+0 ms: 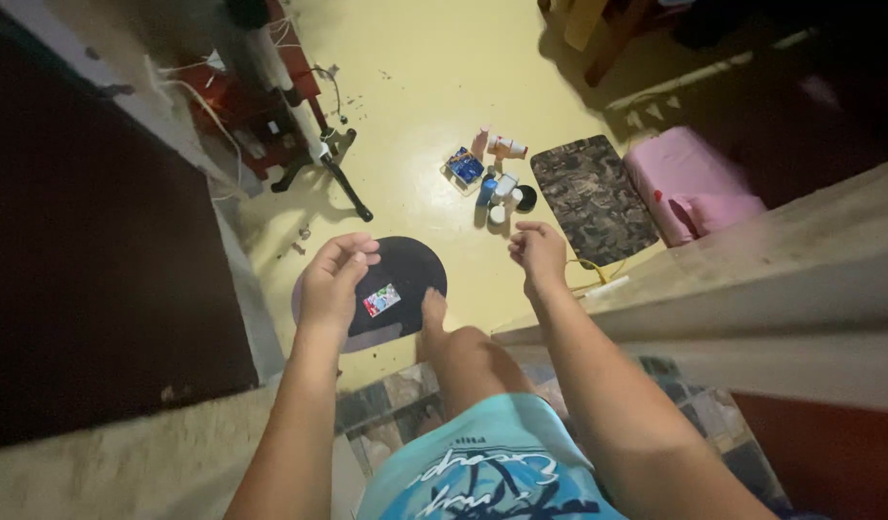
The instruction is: Picking up various toiletries and hygiene products from a floor and placing them onto a bathroom shelf.
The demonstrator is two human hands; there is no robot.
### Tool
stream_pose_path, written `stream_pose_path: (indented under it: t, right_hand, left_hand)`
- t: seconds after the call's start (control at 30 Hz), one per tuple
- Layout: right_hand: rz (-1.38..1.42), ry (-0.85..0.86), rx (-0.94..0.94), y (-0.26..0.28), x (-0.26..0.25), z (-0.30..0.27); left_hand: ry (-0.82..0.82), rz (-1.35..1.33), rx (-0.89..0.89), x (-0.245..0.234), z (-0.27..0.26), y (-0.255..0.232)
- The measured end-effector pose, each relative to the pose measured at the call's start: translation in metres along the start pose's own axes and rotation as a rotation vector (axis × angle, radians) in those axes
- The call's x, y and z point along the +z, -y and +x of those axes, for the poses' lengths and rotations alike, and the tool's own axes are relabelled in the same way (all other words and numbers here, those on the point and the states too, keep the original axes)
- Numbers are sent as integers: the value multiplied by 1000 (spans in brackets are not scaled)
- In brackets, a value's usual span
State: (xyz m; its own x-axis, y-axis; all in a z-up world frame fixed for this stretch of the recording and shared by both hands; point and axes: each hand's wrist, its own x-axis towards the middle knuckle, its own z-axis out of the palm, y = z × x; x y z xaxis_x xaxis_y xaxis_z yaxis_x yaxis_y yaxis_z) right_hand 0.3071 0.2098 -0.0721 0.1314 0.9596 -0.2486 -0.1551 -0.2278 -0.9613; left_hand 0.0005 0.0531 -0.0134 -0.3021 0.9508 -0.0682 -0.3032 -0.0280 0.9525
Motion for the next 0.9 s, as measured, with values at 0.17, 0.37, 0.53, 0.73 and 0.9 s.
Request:
stream_pose_path:
  t: [0.17,0.37,0.53,0.73,0.9]
  right_hand:
    - [-82,-19,-161,0,7,82]
    - [-21,-55,-118,12,30,227]
    - [-124,-102,-111,7,7,297]
    - [-53,-229,20,56,19,293]
    - [120,-340,89,17,5,314]
  left_hand:
    - [98,-16,32,9,90,25]
    - [189,97,-14,46,274,43]
    - [256,129,-121,79,370,59]
    - [304,114,-337,101,447,94]
    - [377,212,-500,123,510,159]
